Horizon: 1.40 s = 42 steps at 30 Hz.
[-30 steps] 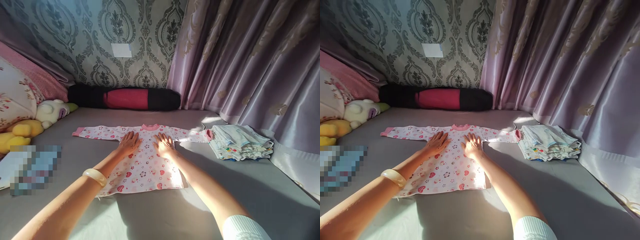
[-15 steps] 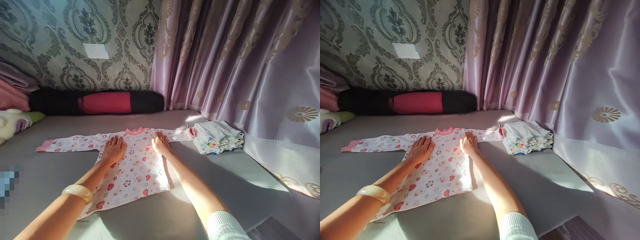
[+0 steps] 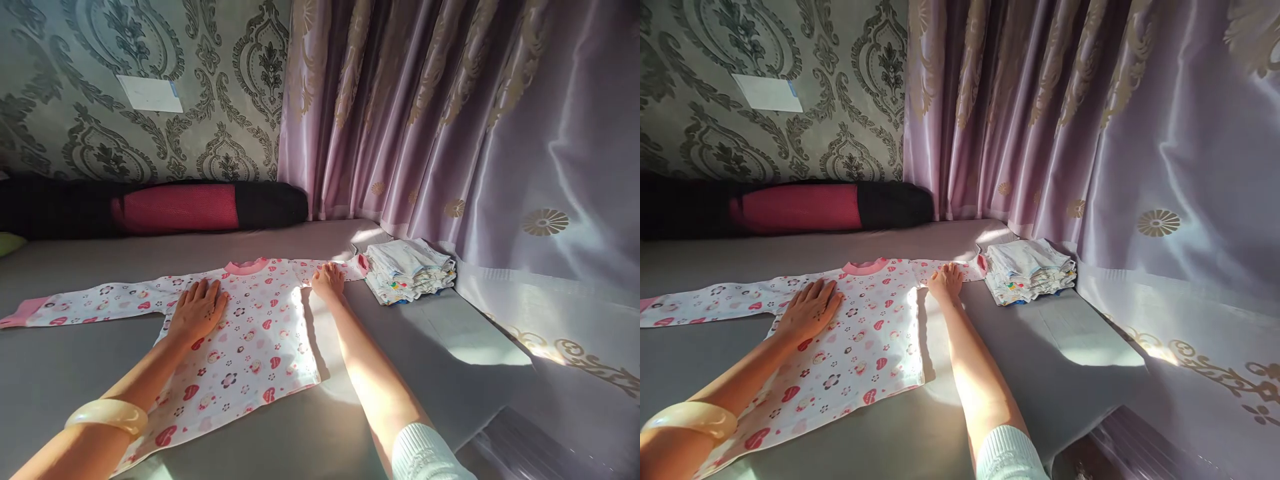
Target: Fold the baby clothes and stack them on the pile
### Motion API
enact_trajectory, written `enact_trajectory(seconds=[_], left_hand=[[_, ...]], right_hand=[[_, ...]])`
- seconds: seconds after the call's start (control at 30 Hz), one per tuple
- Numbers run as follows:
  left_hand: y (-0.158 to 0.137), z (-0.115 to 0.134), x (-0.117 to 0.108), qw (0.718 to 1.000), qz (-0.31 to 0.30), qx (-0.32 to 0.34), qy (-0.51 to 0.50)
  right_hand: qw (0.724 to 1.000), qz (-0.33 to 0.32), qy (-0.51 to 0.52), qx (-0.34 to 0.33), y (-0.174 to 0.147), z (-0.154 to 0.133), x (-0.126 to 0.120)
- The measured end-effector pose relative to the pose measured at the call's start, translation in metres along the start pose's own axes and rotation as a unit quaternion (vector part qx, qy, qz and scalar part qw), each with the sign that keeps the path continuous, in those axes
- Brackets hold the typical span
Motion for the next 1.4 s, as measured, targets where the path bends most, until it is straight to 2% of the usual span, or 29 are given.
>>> enact_trajectory(seconds=[0.13, 0.27, 0.43, 0.67, 0.87, 1.1, 1.4], left_hand=[[-0.001, 0.0, 0.0, 1.0, -0.009, -0.002, 0.005], [-0.002, 0.001, -0.002, 1.0, -0.009, -0.004, -0.006], [-0.001, 0.002, -0.003, 1.0, -0.005, -0.006, -0.011], [0.002, 0.006, -0.003, 1.0, -0.008, -0.012, 0.006], [0.003, 0.053, -0.02, 0.998, 0.014, 0.047, -0.048], [0.012, 0.117, -0.033, 0.986, 0.013, 0.116, -0.117], [0.023, 0.16, -0.052, 0.977, 0.002, 0.159, -0.145]], right_hand=[[0.999, 0.039, -0.004, -0.005, 0.0, 0.005, -0.008], [0.999, 0.041, -0.019, -0.01, 0.001, 0.002, -0.021], [0.993, 0.074, -0.077, -0.056, 0.004, -0.001, -0.056], [0.979, 0.123, -0.136, -0.086, 0.006, 0.018, -0.099], [0.969, 0.165, -0.166, -0.078, 0.007, 0.033, -0.116], [0.967, 0.134, -0.208, -0.067, 0.005, 0.042, -0.113], [0.964, 0.119, -0.225, -0.076, 0.007, 0.045, -0.109]])
Point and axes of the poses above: each hand's wrist, its own y-axis towards the middle knuckle, its own x-axis out of the palm, z = x × y, the point moved 7 cm from there along y, towards the middle knuckle, and after that the axes turned 15 degrees about y, right-handed, at the moved point
